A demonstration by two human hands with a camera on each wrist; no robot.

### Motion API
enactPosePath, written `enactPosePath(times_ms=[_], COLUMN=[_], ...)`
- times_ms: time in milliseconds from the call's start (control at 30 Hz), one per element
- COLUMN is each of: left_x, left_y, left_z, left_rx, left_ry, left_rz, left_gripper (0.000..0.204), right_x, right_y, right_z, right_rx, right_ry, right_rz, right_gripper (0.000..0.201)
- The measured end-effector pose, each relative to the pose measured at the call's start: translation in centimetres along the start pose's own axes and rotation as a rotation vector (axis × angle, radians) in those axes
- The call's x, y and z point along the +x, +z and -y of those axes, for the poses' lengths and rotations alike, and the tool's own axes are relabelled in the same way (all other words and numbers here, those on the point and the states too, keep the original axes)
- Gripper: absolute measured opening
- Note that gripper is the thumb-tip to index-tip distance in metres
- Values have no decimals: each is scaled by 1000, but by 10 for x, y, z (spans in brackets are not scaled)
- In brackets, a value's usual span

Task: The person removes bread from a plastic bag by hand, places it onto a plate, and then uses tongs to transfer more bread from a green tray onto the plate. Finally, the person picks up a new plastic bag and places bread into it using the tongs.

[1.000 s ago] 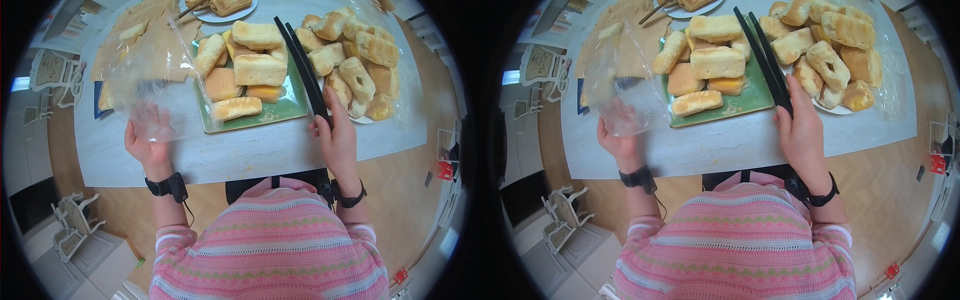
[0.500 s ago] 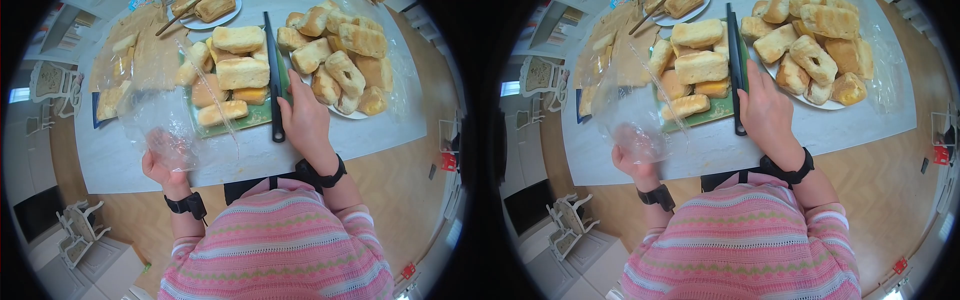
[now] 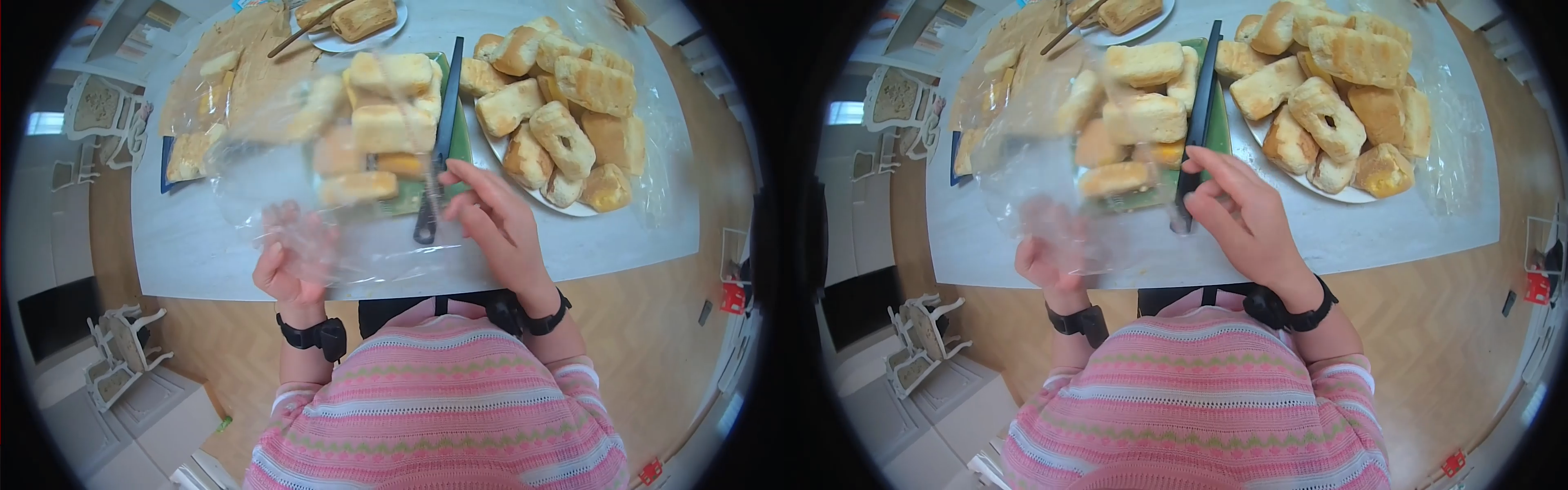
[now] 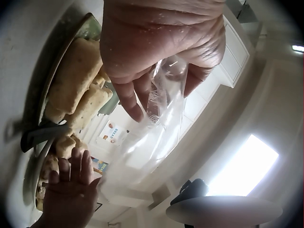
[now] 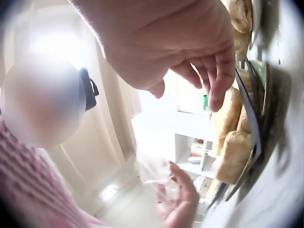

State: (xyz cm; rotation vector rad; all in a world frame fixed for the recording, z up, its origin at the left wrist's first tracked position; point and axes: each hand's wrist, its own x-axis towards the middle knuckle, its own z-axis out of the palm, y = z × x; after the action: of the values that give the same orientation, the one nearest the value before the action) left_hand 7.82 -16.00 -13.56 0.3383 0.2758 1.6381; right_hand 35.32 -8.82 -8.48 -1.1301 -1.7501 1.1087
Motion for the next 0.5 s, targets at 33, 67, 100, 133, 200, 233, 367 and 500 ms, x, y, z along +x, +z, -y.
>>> enactPosePath(times_ms=[33, 67, 100, 133, 200, 233, 367, 500], left_x=[2, 4, 5, 6, 6, 6, 3, 0], left_y=[11, 23, 33, 41, 54, 55, 54, 72], left_z=[8, 18, 27, 35, 49, 54, 69, 88], left_rx=[6, 51, 96, 97, 310, 310, 651, 996], left_ry=[16, 24, 28, 35, 32, 30, 155, 286], left_rz=[0, -13, -26, -23, -86, -81, -31, -230], left_gripper=[47, 48, 49, 49, 38, 38, 16, 11], right_x=[-3, -5, -7, -9, -14, -18, -30, -43], right_y=[0, -1, -4, -8, -16, -19, -38, -55], right_z=[2, 3, 6, 11, 9, 2, -1, -3], right_rx=[397, 790, 791, 758, 722, 595, 370, 290], right_ry=[116, 237, 231, 197, 159, 155, 161, 130], right_rz=[59, 121, 130, 141, 146, 79, -101, -198], right_gripper=[51, 53, 53, 54, 56, 52, 35, 25])
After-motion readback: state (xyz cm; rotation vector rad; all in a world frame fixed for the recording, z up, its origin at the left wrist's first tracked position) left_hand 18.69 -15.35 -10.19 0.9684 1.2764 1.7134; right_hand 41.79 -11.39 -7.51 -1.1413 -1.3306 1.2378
